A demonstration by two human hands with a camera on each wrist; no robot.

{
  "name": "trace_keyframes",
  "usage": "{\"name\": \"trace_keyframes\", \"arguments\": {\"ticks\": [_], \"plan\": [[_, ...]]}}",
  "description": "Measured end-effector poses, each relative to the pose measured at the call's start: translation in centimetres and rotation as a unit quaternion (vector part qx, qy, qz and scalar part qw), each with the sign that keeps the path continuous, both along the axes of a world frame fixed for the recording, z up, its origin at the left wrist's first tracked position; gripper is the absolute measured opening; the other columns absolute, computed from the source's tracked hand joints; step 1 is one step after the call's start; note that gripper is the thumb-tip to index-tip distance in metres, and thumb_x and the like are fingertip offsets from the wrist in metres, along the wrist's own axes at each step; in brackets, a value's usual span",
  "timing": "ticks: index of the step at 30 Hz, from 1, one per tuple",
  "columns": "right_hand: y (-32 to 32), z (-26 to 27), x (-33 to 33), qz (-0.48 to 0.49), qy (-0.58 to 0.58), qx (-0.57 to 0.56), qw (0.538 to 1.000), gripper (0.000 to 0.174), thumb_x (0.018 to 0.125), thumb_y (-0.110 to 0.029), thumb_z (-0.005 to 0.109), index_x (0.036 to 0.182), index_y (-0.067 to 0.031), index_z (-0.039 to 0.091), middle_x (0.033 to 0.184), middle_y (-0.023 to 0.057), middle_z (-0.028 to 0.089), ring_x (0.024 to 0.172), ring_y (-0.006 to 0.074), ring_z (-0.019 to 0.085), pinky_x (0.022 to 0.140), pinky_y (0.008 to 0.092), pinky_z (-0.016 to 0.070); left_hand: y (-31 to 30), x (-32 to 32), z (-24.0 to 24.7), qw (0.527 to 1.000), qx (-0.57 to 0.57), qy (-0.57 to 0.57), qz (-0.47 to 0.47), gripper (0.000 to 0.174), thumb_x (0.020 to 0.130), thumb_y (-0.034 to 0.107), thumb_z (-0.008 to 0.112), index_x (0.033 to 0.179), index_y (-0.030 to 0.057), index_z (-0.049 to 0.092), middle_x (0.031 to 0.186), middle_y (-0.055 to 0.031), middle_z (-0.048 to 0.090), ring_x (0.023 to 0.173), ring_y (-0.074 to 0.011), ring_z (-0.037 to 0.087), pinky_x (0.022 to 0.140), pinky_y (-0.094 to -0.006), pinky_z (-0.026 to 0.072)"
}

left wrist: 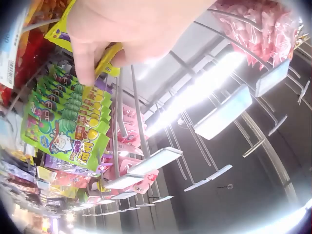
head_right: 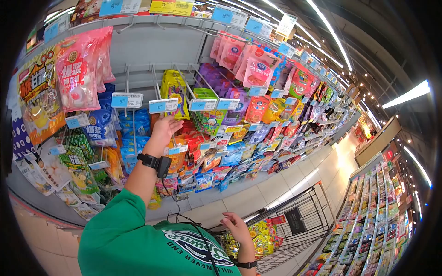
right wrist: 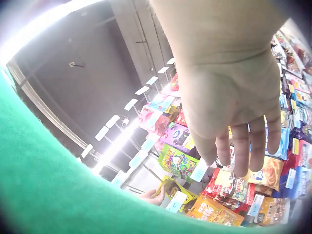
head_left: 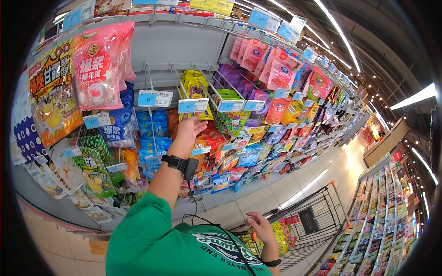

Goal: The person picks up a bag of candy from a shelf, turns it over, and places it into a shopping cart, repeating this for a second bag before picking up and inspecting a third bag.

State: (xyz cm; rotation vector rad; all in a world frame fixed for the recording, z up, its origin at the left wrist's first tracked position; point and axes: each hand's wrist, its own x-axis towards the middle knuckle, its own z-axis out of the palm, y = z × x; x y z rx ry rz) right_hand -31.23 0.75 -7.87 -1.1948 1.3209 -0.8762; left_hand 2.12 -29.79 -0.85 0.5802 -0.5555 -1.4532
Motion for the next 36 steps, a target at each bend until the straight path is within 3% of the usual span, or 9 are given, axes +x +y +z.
{"name": "trace_keyframes", "arguments": {"ticks": [4,8,18,21,22,24,26,33,36], "plan": [[-0.3,0.3,0.3,-0.001,0.018,-0.006,1.000,0.031,0.092,-0.015,0.057,0.120,-0.0032,0.053,0.093,0.0051,0.064,0.086,0.0116,0.059,0.076,0.0242,0.0458,-1.6,-0.4,-1.3,0.996,0.048,0.070,0.003,0.033,0.088,0.011,0.052,0.118,-0.0005,0.046,0.109,-0.0203,0.056,0.104,-0.0340,0.057,0.095,-0.0439,0.0459],[-0.5,0.7,0.4,-0.007,0.022,0.000,1.000,0.031,0.092,-0.015,0.057,0.120,-0.0025,0.053,0.093,0.0055,0.064,0.086,0.0119,0.060,0.076,0.0244,0.0459,-3.6,-0.6,-3.9,0.988,0.098,0.123,0.004,0.038,0.085,0.017,0.056,0.117,-0.0010,0.047,0.114,-0.0185,0.055,0.109,-0.0353,0.054,0.101,-0.0440,0.0395],[-0.9,-0.9,-0.1,-0.028,-0.009,0.006,1.000,0.031,0.092,-0.014,0.056,0.121,-0.0022,0.052,0.092,0.0064,0.063,0.086,0.0127,0.060,0.078,0.0252,0.0470,-4.4,0.0,-6.3,0.965,0.167,0.192,0.069,0.041,0.084,0.020,0.057,0.118,0.0015,0.046,0.123,-0.0222,0.046,0.115,-0.0375,0.047,0.106,-0.0469,0.0322],[-1.1,-1.1,-0.2,-0.046,0.007,-0.011,0.999,0.031,0.093,-0.016,0.055,0.121,-0.0029,0.052,0.093,0.0060,0.063,0.086,0.0127,0.060,0.078,0.0260,0.0473,-4.4,0.8,-6.6,0.970,0.153,0.190,0.017,0.044,0.076,0.014,0.062,0.117,0.0052,0.048,0.112,-0.0174,0.054,0.105,-0.0331,0.052,0.104,-0.0460,0.0341],[-1.3,-1.7,-0.4,-0.025,0.010,-0.021,0.999,0.032,0.093,-0.018,0.055,0.122,-0.0033,0.052,0.094,0.0061,0.064,0.087,0.0131,0.061,0.077,0.0264,0.0478,-4.6,0.8,-7.4,0.977,0.053,0.207,-0.011,0.042,0.077,0.014,0.062,0.115,0.0038,0.049,0.112,-0.0156,0.055,0.104,-0.0310,0.053,0.103,-0.0450,0.0350],[-1.1,-2.0,-1.6,-0.046,0.006,-0.043,0.998,0.033,0.094,-0.020,0.054,0.122,-0.0037,0.051,0.095,0.0063,0.064,0.088,0.0134,0.061,0.077,0.0267,0.0483,-5.6,1.8,-8.8,0.967,0.073,0.243,-0.030,0.038,0.082,0.016,0.058,0.115,0.0009,0.050,0.114,-0.0166,0.055,0.111,-0.0304,0.051,0.105,-0.0438,0.0351],[-1.0,-1.8,-2.7,-0.012,0.022,-0.028,0.999,0.034,0.094,-0.021,0.055,0.122,-0.0033,0.052,0.096,0.0057,0.064,0.089,0.0139,0.062,0.079,0.0272,0.0491,-3.8,1.9,-7.1,0.973,0.117,0.198,-0.012,0.037,0.086,0.020,0.055,0.117,0.0006,0.050,0.119,-0.0183,0.053,0.114,-0.0318,0.049,0.106,-0.0428,0.0349],[2.3,-7.7,-13.4,-0.256,-0.043,0.018,0.966,0.030,0.092,-0.027,0.053,0.115,-0.0078,0.058,0.092,0.0022,0.066,0.080,0.0119,0.061,0.069,0.0266,0.0491,3.2,1.5,-3.0,0.998,0.028,0.043,-0.026,0.035,0.089,0.021,0.050,0.119,0.0034,0.051,0.104,-0.0085,0.057,0.099,-0.0196,0.054,0.092,-0.0327,0.0435],[5.0,-17.1,-20.2,-0.367,-0.055,0.022,0.928,0.030,0.089,-0.034,0.055,0.105,-0.0096,0.060,0.080,0.0014,0.064,0.069,0.0113,0.060,0.054,0.0265,0.0455,6.2,0.7,-0.8,0.993,-0.010,-0.114,-0.021,0.033,0.092,0.022,0.048,0.120,0.0037,0.051,0.095,-0.0047,0.057,0.089,-0.0158,0.053,0.084,-0.0311,0.0455]]}}
